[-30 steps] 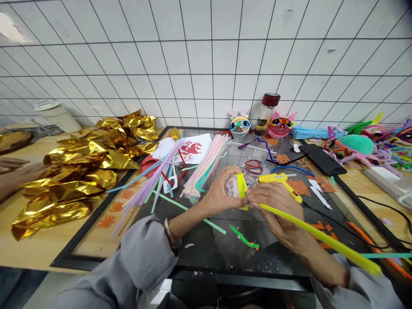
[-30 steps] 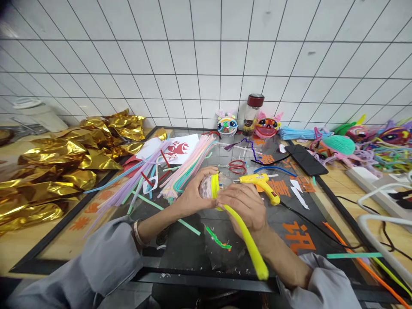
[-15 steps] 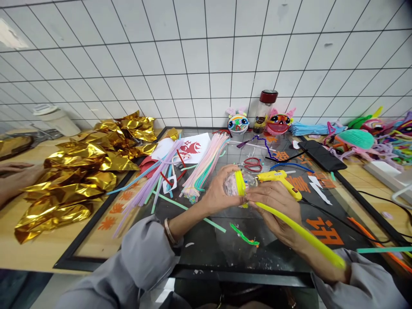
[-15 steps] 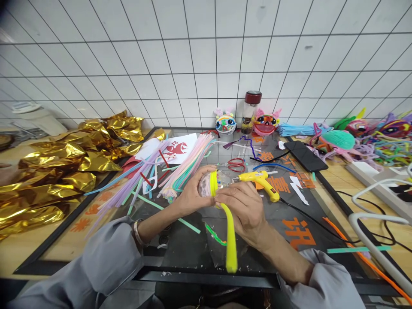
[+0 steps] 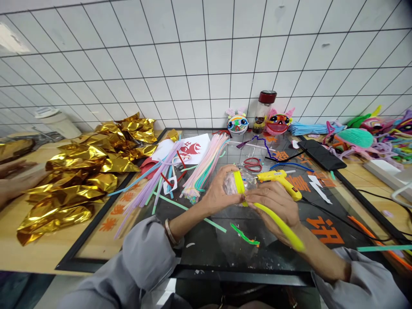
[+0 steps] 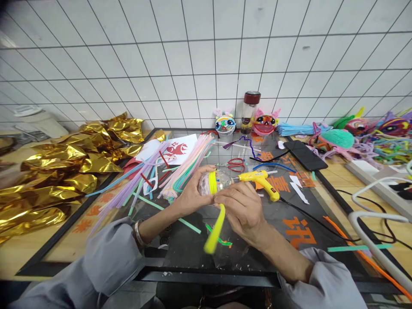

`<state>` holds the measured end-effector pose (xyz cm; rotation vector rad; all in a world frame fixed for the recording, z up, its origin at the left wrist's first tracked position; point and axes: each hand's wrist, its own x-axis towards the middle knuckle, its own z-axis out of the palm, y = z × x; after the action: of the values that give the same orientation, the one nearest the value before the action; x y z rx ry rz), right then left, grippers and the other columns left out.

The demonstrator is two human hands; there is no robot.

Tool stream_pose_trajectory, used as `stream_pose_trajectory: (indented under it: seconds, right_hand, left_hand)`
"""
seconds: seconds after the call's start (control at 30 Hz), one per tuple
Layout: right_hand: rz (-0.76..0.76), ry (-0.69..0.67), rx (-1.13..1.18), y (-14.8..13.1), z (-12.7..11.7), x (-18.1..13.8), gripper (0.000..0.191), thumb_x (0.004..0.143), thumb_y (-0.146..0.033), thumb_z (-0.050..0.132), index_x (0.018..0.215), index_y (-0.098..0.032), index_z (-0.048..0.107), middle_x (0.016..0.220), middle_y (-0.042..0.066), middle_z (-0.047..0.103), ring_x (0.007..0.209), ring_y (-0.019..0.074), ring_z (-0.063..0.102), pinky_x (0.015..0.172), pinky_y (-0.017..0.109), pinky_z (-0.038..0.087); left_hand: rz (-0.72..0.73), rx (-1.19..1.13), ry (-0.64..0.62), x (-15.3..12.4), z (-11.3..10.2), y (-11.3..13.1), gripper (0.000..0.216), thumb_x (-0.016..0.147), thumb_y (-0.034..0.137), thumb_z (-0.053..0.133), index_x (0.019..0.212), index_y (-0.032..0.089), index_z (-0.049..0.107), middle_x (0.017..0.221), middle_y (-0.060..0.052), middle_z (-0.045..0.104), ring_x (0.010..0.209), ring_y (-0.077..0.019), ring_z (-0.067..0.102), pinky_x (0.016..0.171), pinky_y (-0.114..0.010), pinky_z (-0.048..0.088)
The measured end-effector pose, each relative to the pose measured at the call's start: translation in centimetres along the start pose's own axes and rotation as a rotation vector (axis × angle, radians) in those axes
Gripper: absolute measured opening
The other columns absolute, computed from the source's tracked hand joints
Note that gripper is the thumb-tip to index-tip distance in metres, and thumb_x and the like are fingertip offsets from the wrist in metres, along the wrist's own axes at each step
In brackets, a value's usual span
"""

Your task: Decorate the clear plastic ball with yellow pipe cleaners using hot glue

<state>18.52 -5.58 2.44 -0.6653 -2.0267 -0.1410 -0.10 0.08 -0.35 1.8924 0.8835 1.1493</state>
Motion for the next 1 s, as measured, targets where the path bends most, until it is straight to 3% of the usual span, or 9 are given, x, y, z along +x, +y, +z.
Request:
stream_pose_trajectory:
  seconds: [0.6, 1.0]
  right_hand:
    - [0.056, 0.071, 0.139, -0.3, -0.13, 0.56, 0.018, 0.088, -0.01, 0.059, 0.098, -0.022, 0.068, 0.084, 0.004, 0.075, 0.078, 0.0174, 0.071, 0.077, 0.035, 0.059]
    - [0.072, 0.049, 0.159, -0.33, -0.26, 0.54, 0.019, 0.087, -0.008, 0.058, 0.097, -0.021, 0.068, 0.085, 0.005, 0.075, 0.08, 0.0174, 0.072, 0.076, 0.033, 0.059]
  left_hand:
    - [0.086, 0.071, 0.016, 0.01, -0.16, -0.21, 0.062, 0.065, 0.039, 0.084, 0.117, 0.021, 0.055, 0.142, -0.017, 0.048, 0.139, -0.032, 0.042, 0.116, -0.051, 0.033]
    - [0.25, 0.12, 0.054, 0.0, -0.17, -0.35, 0.055, 0.07, 0.044, 0.08, 0.114, 0.021, 0.057, 0.122, -0.013, 0.062, 0.12, -0.0281, 0.058, 0.105, -0.047, 0.045]
